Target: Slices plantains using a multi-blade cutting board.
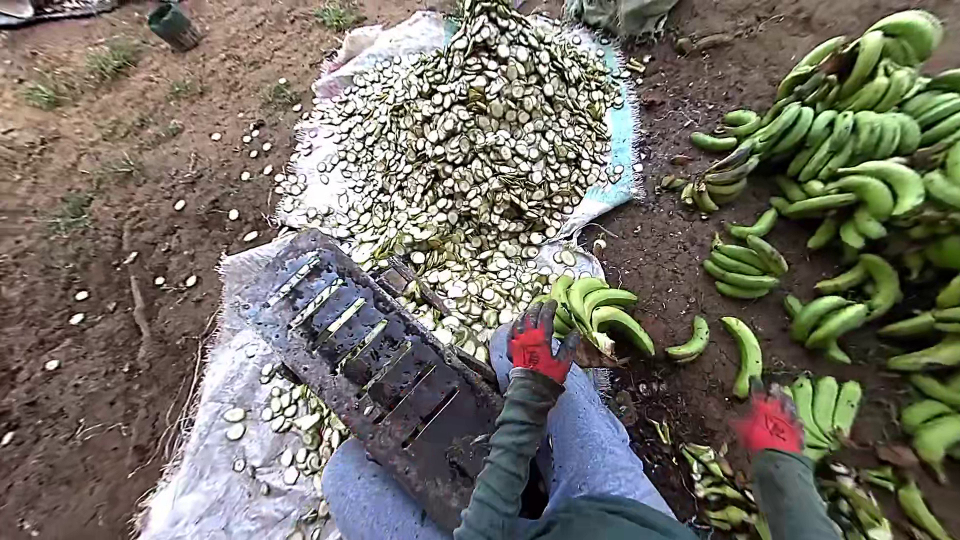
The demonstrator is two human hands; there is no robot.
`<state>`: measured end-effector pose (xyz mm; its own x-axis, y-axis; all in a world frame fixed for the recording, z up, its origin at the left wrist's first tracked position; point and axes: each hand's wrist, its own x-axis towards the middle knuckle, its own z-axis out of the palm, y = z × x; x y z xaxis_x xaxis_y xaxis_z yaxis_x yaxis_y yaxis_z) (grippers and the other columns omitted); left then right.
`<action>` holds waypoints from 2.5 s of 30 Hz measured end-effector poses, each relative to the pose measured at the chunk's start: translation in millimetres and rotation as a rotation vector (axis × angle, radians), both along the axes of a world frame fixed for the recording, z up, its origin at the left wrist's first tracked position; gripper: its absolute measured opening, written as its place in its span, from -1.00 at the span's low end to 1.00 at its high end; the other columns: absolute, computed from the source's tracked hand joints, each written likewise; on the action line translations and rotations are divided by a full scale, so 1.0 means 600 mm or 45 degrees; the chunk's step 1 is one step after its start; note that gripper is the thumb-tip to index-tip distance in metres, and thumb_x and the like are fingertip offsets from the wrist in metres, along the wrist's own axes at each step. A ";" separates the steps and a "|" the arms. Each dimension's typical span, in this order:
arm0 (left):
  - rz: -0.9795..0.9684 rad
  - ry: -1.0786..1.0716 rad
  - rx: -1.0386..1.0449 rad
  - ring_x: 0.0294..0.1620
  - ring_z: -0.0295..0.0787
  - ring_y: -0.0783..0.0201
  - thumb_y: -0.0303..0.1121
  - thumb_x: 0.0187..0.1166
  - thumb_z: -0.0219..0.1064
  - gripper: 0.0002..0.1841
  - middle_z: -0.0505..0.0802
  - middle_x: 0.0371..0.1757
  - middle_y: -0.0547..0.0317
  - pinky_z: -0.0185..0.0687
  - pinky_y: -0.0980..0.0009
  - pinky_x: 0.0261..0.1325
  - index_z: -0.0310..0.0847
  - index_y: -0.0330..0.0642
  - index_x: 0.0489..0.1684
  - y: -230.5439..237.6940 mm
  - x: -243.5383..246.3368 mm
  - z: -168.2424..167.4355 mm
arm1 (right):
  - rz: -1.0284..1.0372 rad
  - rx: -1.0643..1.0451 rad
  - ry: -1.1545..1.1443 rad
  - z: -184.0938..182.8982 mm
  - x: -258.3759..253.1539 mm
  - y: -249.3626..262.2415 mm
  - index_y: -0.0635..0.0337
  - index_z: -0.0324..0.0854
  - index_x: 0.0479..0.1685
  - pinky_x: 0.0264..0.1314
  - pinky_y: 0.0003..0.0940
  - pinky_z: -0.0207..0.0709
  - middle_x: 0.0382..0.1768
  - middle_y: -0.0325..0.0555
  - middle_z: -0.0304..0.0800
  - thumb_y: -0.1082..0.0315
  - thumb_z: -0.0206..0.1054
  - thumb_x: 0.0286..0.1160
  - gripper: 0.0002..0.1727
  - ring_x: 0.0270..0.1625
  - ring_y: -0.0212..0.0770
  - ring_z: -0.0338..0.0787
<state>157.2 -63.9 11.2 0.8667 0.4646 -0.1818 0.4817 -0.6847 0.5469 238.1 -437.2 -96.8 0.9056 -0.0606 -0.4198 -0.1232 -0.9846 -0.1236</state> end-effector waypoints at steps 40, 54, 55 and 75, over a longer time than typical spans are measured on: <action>0.200 0.627 -0.232 0.87 -0.17 -0.34 0.13 0.70 0.16 -0.36 -0.17 0.95 0.01 -0.15 -0.39 0.74 0.11 0.55 0.81 0.006 0.199 -0.223 | 1.022 0.306 0.853 -0.072 0.338 0.394 0.23 0.55 0.54 0.68 0.23 0.27 0.46 0.33 0.63 0.28 0.64 0.32 -0.29 0.57 0.26 0.57; 0.462 0.574 -0.065 0.71 0.27 -0.29 -0.01 0.70 0.17 -0.58 0.41 0.74 -0.14 0.04 -0.35 0.68 0.57 0.41 0.53 0.015 0.246 -0.283 | 0.529 0.783 -0.005 0.146 0.098 0.154 0.29 0.76 0.11 0.01 0.12 0.75 -0.18 0.12 0.91 0.20 0.61 -0.03 -0.42 -0.15 0.01 0.91; 0.456 0.549 -0.068 0.71 0.27 -0.30 -0.02 0.70 0.18 -0.58 0.40 0.74 -0.16 0.06 -0.36 0.67 0.57 0.38 0.53 0.013 0.243 -0.281 | 0.535 0.815 -0.082 0.146 0.110 0.146 0.31 0.76 0.09 0.00 0.11 0.74 -0.18 0.13 0.91 0.20 0.59 -0.04 -0.42 -0.16 0.01 0.90; 0.294 0.594 -0.574 0.81 0.21 -0.05 -0.17 0.78 0.15 -0.32 0.34 0.80 -0.05 0.05 -0.12 0.79 -0.02 -0.02 0.88 0.081 0.224 -0.215 | 1.835 0.002 0.556 -0.118 0.328 0.587 0.28 0.46 0.54 0.44 0.37 0.42 0.45 0.31 0.57 0.48 0.71 -0.11 -0.07 0.49 0.33 0.58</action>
<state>291.9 -15.3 -117.9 0.5388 0.4195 -0.7306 0.8421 -0.2905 0.4543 434.9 -85.1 -167.5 -0.0056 0.7479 -0.6638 0.8961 -0.2909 -0.3353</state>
